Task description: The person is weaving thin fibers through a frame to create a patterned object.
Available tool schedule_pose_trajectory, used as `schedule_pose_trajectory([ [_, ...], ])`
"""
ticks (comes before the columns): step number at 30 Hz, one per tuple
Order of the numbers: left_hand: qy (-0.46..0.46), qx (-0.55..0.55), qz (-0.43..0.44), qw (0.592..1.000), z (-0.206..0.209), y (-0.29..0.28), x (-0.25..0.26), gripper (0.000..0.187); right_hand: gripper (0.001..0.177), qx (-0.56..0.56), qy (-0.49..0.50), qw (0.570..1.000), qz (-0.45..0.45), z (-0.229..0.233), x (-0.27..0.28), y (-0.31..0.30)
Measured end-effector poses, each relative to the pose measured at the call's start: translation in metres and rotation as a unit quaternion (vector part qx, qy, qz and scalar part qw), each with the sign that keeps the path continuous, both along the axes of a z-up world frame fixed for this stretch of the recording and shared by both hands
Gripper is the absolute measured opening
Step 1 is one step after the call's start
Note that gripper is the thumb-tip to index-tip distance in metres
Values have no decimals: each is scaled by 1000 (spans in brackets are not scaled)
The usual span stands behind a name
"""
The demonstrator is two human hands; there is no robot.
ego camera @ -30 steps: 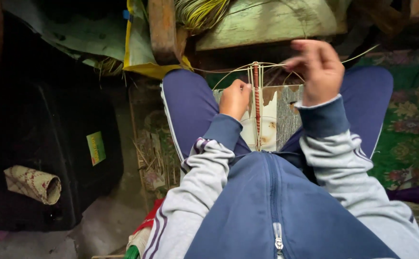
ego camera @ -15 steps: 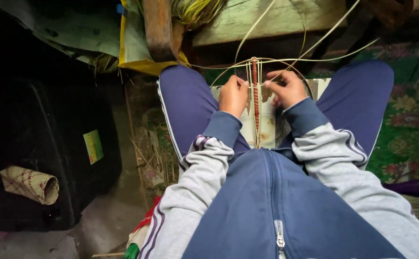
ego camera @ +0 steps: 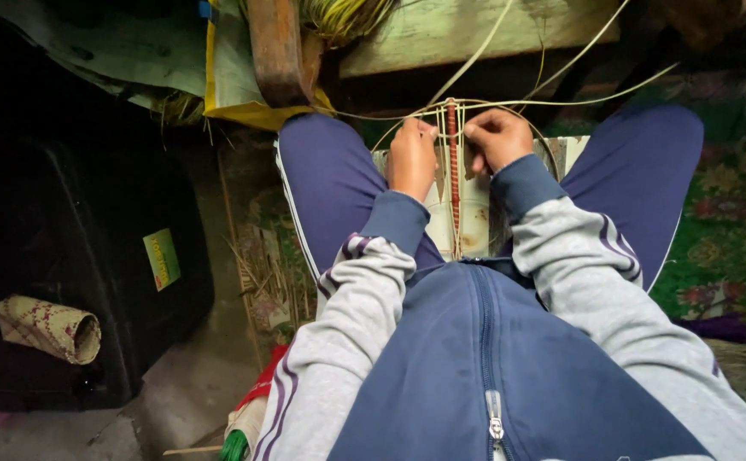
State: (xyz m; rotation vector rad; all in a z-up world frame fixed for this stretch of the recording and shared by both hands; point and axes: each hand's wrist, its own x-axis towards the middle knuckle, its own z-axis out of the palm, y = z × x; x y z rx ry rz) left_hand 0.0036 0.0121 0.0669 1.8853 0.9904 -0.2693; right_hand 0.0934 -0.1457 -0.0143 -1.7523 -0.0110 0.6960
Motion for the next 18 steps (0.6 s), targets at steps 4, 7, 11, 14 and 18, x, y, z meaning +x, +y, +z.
schedule_pose_trajectory([
  [4,6,-42,21,999,-5,-1,5,21,14,29,40,998,-27,13,0,9],
  [7,-57,-122,103,986,-40,-2,0,18,27,37,104,992,-55,19,-4,6],
  [11,-50,-231,149,960,-51,-1,5,39,54,80,152,983,-59,5,-6,5],
  [14,-76,-284,193,936,-47,-2,6,51,57,113,169,976,-80,10,-8,12],
  [18,-78,-326,226,915,-46,0,10,54,54,153,223,958,-94,17,-4,11],
])
